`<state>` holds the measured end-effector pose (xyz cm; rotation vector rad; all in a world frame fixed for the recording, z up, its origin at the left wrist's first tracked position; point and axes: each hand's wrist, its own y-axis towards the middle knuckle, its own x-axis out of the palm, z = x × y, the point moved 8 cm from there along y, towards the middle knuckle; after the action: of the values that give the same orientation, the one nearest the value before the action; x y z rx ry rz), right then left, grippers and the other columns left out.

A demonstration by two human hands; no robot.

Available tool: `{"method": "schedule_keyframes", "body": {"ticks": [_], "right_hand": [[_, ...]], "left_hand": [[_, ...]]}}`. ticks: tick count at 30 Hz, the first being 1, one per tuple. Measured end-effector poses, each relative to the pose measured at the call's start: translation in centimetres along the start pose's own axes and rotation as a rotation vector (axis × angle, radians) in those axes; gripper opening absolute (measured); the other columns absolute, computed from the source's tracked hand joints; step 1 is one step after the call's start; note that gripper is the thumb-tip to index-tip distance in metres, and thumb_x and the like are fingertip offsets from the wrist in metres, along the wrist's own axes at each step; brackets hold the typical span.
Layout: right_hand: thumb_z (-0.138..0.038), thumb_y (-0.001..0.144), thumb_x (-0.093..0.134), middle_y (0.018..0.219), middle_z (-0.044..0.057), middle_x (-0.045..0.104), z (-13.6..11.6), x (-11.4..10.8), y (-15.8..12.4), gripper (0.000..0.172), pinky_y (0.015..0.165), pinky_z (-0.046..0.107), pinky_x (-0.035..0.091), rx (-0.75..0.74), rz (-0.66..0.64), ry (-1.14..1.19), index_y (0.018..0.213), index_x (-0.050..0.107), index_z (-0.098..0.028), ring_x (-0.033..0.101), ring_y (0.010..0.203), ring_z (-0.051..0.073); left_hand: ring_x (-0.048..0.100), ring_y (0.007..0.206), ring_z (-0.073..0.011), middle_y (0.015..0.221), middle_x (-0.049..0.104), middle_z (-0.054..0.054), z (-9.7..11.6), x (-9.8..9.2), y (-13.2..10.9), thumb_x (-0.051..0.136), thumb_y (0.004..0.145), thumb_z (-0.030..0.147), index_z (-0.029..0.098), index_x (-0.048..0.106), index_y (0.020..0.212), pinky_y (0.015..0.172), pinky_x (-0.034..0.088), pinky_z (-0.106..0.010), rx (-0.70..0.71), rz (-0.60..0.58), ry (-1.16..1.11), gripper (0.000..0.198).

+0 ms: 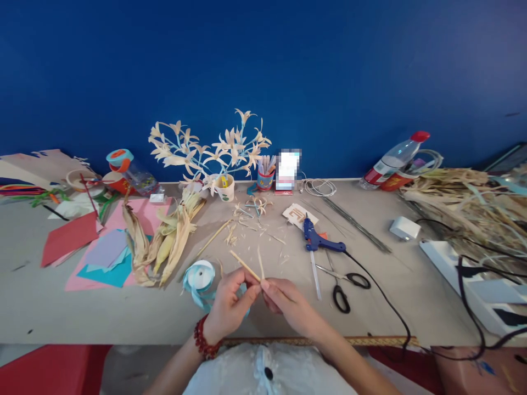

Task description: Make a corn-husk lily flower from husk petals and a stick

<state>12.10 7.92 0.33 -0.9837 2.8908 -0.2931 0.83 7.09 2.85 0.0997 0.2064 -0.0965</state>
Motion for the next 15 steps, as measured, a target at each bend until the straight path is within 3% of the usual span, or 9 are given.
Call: {"method": "schedule_keyframes", "body": {"ticks": [4, 7, 9, 12, 15], "right_hand": [[-0.066, 0.087, 0.047, 0.044, -0.012, 0.020, 1.6, 1.7, -0.5, 0.052, 0.038, 0.020, 0.009, 0.238, -0.227, 0.551, 0.060, 0.031, -0.023, 0.009, 0.039, 0.007], [-0.067, 0.088, 0.043, 0.044, -0.013, 0.016, 1.7, 1.3, -0.5, 0.052, 0.037, 0.020, 0.008, 0.263, -0.240, 0.600, 0.061, 0.029, -0.024, 0.005, 0.040, 0.007], [-0.067, 0.091, 0.038, 0.047, -0.011, 0.022, 1.3, 0.0, -0.2, 0.053, 0.039, 0.020, 0.015, 0.153, -0.131, 0.401, 0.061, 0.032, -0.023, 0.013, 0.041, 0.008], [-0.061, 0.096, 0.032, 0.060, -0.003, 0.045, -0.6, -1.3, -0.1, 0.053, 0.053, 0.023, 0.032, -0.067, 0.038, -0.099, 0.066, 0.045, -0.020, 0.039, 0.054, 0.011], [-0.052, 0.100, 0.028, 0.075, 0.002, 0.059, -1.2, -1.1, -0.3, 0.046, 0.066, 0.027, 0.038, -0.100, 0.111, -0.457, 0.081, 0.054, -0.020, 0.054, 0.070, 0.016]], "left_hand": [[0.055, 0.065, -0.0140, 0.069, 0.062, -0.002, 0.5, -0.1, -0.1, 0.056, 0.090, 0.025, 0.018, 0.060, 0.075, 0.064, 0.042, -0.023, 0.030, 0.005, 0.043, 0.017], [0.055, 0.064, -0.0138, 0.067, 0.059, -0.001, -0.2, -0.1, 0.0, 0.054, 0.091, 0.029, 0.018, 0.058, 0.074, 0.063, 0.043, -0.023, -0.012, 0.006, -0.013, 0.021], [0.055, 0.062, -0.0134, 0.066, 0.058, -0.001, -0.8, -0.2, 0.1, 0.054, 0.091, 0.030, 0.018, 0.058, 0.075, 0.061, 0.044, -0.023, -0.043, 0.009, -0.050, 0.021], [0.056, 0.062, -0.0134, 0.067, 0.061, -0.002, -1.0, -0.3, 0.1, 0.058, 0.089, 0.029, 0.017, 0.060, 0.075, 0.061, 0.045, -0.023, -0.066, 0.023, -0.072, 0.019], [0.057, 0.063, -0.0133, 0.069, 0.063, -0.002, -1.1, -0.1, 0.2, 0.060, 0.087, 0.026, 0.016, 0.063, 0.077, 0.061, 0.047, -0.023, -0.107, 0.032, -0.097, 0.015]]}}
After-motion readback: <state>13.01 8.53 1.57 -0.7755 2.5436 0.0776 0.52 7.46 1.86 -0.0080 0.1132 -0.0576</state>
